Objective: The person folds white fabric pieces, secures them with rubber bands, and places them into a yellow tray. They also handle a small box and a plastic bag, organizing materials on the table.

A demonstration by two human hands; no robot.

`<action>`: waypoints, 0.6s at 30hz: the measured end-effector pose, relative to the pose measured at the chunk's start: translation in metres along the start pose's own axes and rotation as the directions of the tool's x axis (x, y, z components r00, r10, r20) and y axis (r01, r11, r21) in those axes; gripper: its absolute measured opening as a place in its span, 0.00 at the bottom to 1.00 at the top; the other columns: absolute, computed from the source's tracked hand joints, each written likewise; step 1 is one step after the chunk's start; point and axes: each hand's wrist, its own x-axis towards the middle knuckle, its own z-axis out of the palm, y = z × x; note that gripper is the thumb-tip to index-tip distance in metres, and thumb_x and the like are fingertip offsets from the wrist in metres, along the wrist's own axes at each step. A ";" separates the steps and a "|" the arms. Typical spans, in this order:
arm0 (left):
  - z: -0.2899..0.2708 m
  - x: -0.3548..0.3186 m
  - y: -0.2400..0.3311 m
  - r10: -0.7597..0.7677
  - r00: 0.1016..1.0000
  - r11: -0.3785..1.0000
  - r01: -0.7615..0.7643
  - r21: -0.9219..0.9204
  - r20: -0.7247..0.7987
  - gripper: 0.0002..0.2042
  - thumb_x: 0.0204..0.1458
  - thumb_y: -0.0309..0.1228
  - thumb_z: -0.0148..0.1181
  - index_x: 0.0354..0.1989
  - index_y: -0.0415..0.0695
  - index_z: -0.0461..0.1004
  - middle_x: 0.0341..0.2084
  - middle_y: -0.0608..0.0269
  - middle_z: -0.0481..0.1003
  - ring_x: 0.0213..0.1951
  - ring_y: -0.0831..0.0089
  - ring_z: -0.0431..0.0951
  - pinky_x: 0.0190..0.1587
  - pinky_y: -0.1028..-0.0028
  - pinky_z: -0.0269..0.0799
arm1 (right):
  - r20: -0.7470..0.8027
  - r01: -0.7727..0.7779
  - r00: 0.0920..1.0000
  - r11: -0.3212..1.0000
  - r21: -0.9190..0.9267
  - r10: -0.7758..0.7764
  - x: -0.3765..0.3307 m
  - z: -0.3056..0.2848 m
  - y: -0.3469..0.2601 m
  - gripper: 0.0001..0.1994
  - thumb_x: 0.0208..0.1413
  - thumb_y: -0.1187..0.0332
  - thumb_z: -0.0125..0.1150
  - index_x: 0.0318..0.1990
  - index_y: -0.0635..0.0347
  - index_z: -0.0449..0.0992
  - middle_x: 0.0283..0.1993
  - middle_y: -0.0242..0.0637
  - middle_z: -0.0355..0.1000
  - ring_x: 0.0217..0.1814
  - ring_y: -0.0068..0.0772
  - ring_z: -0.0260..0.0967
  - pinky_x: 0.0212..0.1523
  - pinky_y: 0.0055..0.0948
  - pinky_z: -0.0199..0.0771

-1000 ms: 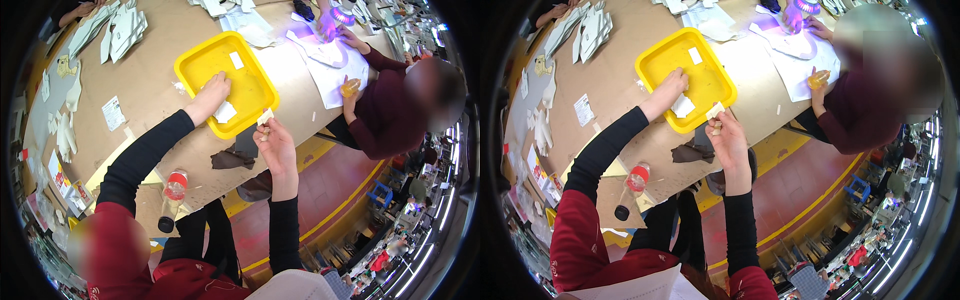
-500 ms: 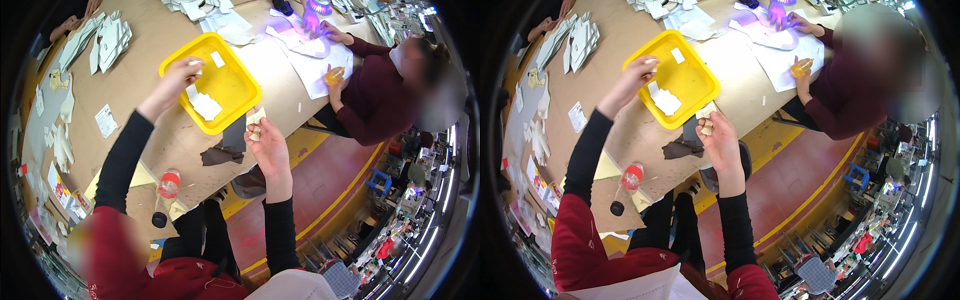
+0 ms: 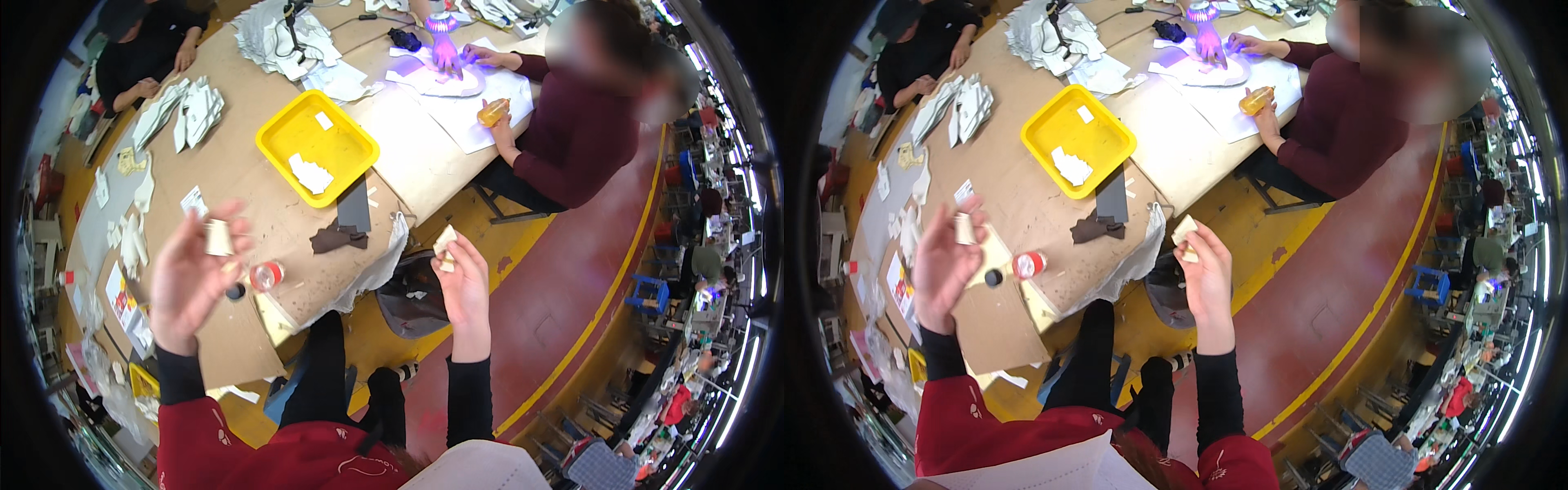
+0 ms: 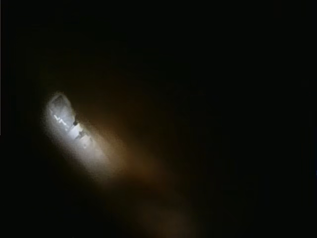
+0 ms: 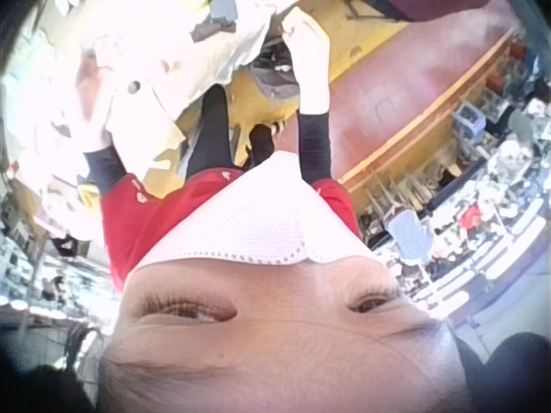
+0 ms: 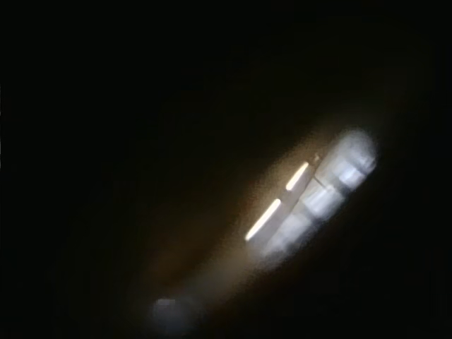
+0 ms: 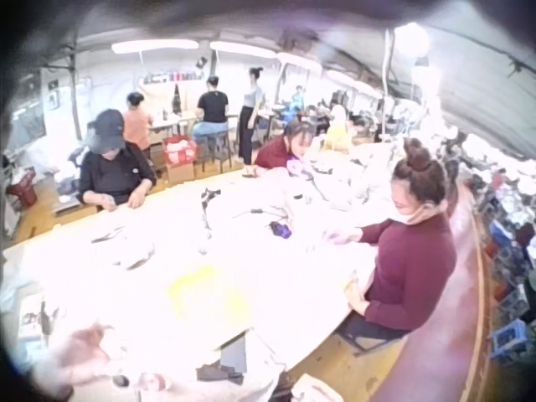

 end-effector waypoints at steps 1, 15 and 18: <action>0.020 -0.008 -0.026 -0.058 0.998 0.996 0.060 -0.060 0.027 0.27 0.67 0.43 0.41 0.65 0.33 0.57 0.56 0.47 0.68 0.53 0.61 0.74 0.52 0.69 0.76 | 0.007 0.032 0.999 0.999 -0.001 -0.032 -0.018 -0.011 -0.010 0.12 0.60 0.75 0.56 0.51 0.67 0.72 0.41 0.36 0.73 0.39 0.24 0.70 0.43 0.26 0.71; 0.298 -0.096 -0.462 -0.624 0.567 0.595 0.791 -0.144 0.538 0.29 0.68 0.46 0.33 0.67 0.35 0.54 0.64 0.48 0.61 0.61 0.60 0.68 0.61 0.60 0.68 | 0.125 0.294 0.876 0.309 -0.904 -0.467 -0.378 -0.213 -0.211 0.11 0.53 0.77 0.62 0.45 0.62 0.78 0.34 0.39 0.74 0.34 0.28 0.74 0.36 0.26 0.73; 0.340 -0.119 -0.521 -0.717 0.472 0.557 0.831 0.014 0.514 0.27 0.68 0.45 0.35 0.66 0.36 0.56 0.63 0.50 0.62 0.62 0.57 0.66 0.63 0.62 0.66 | 0.153 0.199 0.788 0.012 -0.980 -0.597 -0.417 -0.252 -0.229 0.15 0.53 0.78 0.63 0.50 0.62 0.76 0.43 0.38 0.75 0.33 0.30 0.74 0.35 0.25 0.76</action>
